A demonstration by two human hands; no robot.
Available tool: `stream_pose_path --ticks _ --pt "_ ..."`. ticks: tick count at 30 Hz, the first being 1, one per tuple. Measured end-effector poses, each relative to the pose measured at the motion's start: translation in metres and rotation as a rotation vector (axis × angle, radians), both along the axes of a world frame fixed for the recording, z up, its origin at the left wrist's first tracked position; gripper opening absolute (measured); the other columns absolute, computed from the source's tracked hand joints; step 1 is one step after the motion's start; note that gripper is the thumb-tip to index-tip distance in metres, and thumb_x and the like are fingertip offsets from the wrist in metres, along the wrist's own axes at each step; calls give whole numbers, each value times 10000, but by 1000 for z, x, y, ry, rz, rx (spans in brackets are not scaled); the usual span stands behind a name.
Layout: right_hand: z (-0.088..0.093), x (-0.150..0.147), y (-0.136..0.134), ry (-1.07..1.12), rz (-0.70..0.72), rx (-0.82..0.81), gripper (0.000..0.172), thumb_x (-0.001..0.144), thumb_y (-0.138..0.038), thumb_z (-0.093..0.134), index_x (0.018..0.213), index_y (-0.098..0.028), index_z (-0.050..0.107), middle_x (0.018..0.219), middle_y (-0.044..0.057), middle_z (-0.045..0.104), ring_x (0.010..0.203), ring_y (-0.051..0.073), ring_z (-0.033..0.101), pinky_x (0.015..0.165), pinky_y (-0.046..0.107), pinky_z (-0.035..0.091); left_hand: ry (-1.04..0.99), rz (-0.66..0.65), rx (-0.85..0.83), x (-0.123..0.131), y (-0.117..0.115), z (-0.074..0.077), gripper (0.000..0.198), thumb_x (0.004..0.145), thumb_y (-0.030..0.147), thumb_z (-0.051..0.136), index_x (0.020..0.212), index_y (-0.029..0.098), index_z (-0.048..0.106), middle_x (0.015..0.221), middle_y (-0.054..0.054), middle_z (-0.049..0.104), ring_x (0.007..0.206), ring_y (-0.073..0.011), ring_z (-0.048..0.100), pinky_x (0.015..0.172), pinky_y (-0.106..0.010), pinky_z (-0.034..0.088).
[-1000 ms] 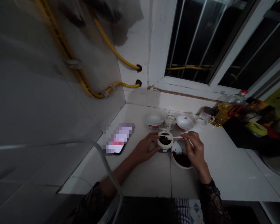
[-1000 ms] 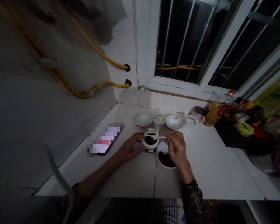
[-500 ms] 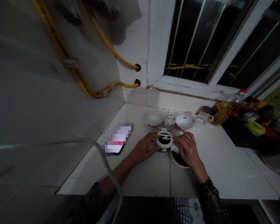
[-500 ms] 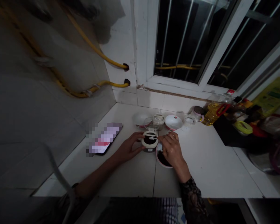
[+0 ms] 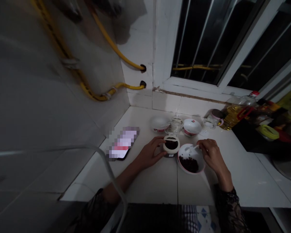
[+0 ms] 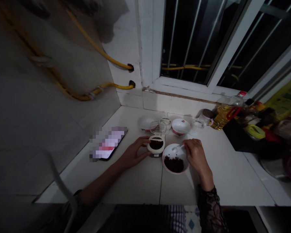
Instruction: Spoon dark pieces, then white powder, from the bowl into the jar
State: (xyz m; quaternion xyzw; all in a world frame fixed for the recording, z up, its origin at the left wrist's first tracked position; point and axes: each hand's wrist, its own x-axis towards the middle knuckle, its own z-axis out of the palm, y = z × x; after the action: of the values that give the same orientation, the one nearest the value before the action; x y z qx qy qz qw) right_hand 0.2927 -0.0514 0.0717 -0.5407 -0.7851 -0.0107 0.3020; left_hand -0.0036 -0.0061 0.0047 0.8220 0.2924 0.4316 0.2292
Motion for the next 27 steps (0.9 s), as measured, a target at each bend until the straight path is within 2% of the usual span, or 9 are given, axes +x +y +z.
stream_pose_path --ticks 4,10,16,23,27 --pt "-4 -4 -1 -75 4 -43 217 898 -150 437 874 -206 645 798 72 710 770 228 613 830 395 398 4 12 -6 0 0 1 342 898 279 609 1212 254 477 1300 -116 537 1191 -237 578 892 -407 569" --pt "-4 -23 -6 45 70 -180 217 894 -172 439 859 -219 648 771 45 702 769 213 617 838 388 414 9 11 -6 0 0 0 350 897 272 604 1222 244 476 1302 -126 539 1188 -240 579 883 -397 568" --pt "-8 -16 -5 282 -81 -272 226 857 -305 477 804 -227 682 688 30 661 796 233 596 800 369 420 3 5 8 0 -1 2 349 901 275 598 1226 252 475 1304 -118 540 1194 -237 580 893 -400 566" --pt "-7 -13 -2 630 -160 -360 210 743 -364 539 694 -201 662 577 -5 562 617 179 532 639 295 396 2 0 -1 -1 -1 3 350 901 271 599 1228 252 476 1306 -121 538 1196 -240 580 884 -396 571" --pt "-8 -13 0 755 -189 -381 206 691 -389 574 666 -202 656 545 -9 542 573 165 493 587 284 374 5 3 -9 0 -1 2 344 903 275 597 1226 255 478 1307 -124 533 1191 -242 582 874 -401 572"
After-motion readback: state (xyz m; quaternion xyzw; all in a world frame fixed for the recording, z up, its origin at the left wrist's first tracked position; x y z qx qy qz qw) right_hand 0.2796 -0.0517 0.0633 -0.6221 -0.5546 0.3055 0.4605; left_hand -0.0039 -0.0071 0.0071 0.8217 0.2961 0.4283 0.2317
